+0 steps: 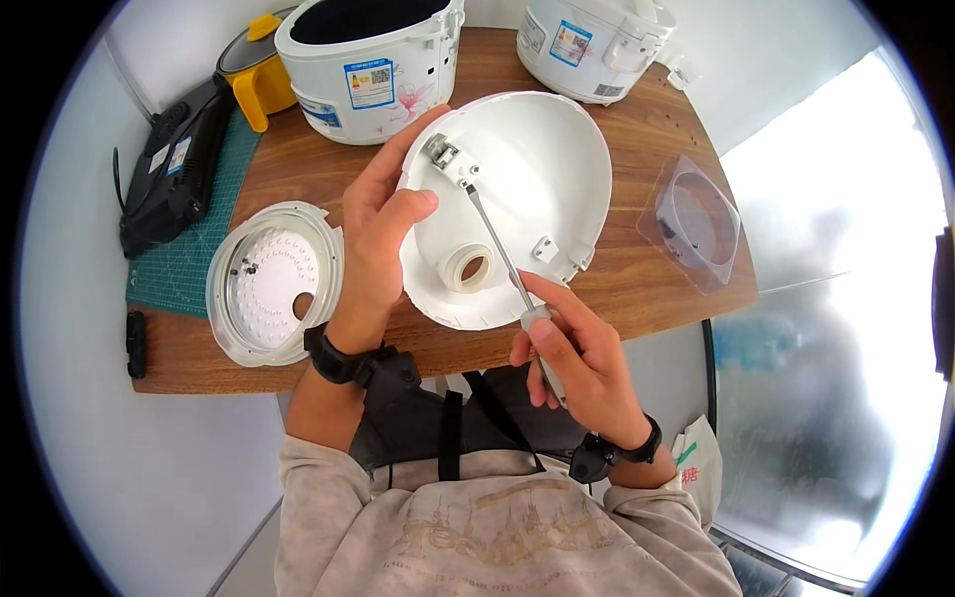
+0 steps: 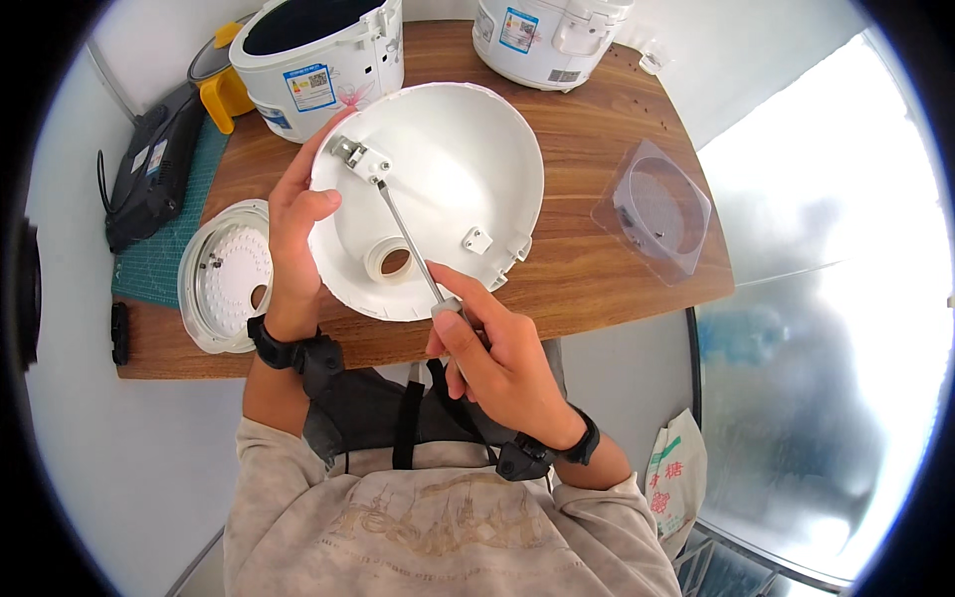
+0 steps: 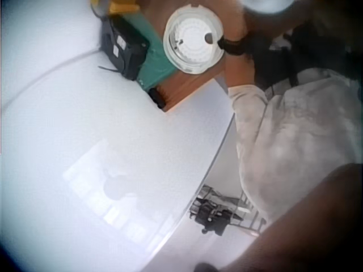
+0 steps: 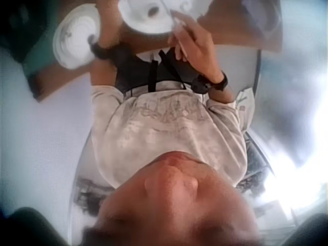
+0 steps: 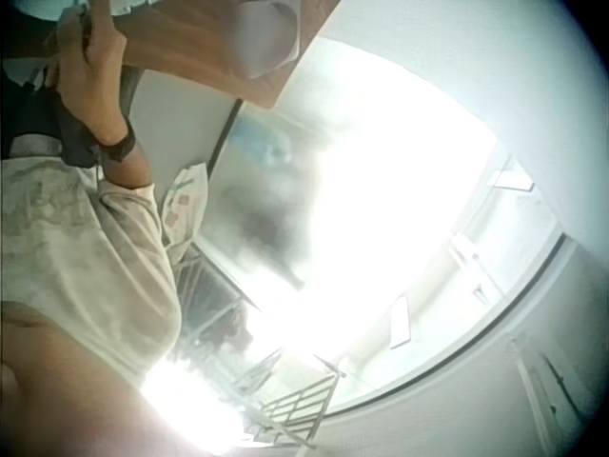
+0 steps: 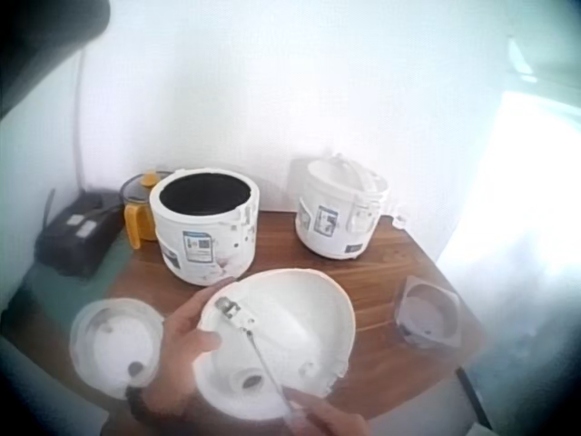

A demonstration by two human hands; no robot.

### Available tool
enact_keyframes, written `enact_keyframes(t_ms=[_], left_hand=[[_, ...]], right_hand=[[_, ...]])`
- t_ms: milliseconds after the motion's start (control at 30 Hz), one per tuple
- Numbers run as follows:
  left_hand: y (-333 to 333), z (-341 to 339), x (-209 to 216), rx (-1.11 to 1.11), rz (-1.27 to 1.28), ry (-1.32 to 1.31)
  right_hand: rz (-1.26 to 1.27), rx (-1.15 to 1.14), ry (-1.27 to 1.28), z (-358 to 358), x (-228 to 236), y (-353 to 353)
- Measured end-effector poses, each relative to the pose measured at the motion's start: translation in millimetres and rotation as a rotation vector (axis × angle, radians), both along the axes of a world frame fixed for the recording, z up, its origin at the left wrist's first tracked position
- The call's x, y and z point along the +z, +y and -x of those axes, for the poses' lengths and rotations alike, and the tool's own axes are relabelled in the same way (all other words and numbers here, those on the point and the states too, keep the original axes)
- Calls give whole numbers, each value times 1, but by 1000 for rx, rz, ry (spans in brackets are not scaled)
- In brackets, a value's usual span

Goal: The person uses a screwdriver to remove screws from a white circular plastic component, then separates the parts and continues unscrewing a second white bowl-shaped piece. The person places the removed screws on the table.

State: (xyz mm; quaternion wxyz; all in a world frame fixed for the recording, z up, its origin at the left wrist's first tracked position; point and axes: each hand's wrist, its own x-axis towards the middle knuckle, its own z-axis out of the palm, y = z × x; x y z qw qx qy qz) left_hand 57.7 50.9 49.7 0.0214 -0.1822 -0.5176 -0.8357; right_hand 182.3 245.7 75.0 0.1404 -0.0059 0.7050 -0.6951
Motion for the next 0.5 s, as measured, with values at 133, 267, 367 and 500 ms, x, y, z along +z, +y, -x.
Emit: enact_keyframes(t_ms=[133, 267, 367, 500], left_hand=[[0, -1, 1, -5, -6, 17], [-1, -2, 2, -5, 1, 23], [0, -2, 1, -1, 9, 34], [0, -4, 3, 27, 77, 77]], right_hand=[[7, -16, 26, -2, -3, -1], [1, -8, 42, -2, -2, -3], [-2, -14, 45, -2, -2, -4], [-83, -23, 72, -2, 2, -6]])
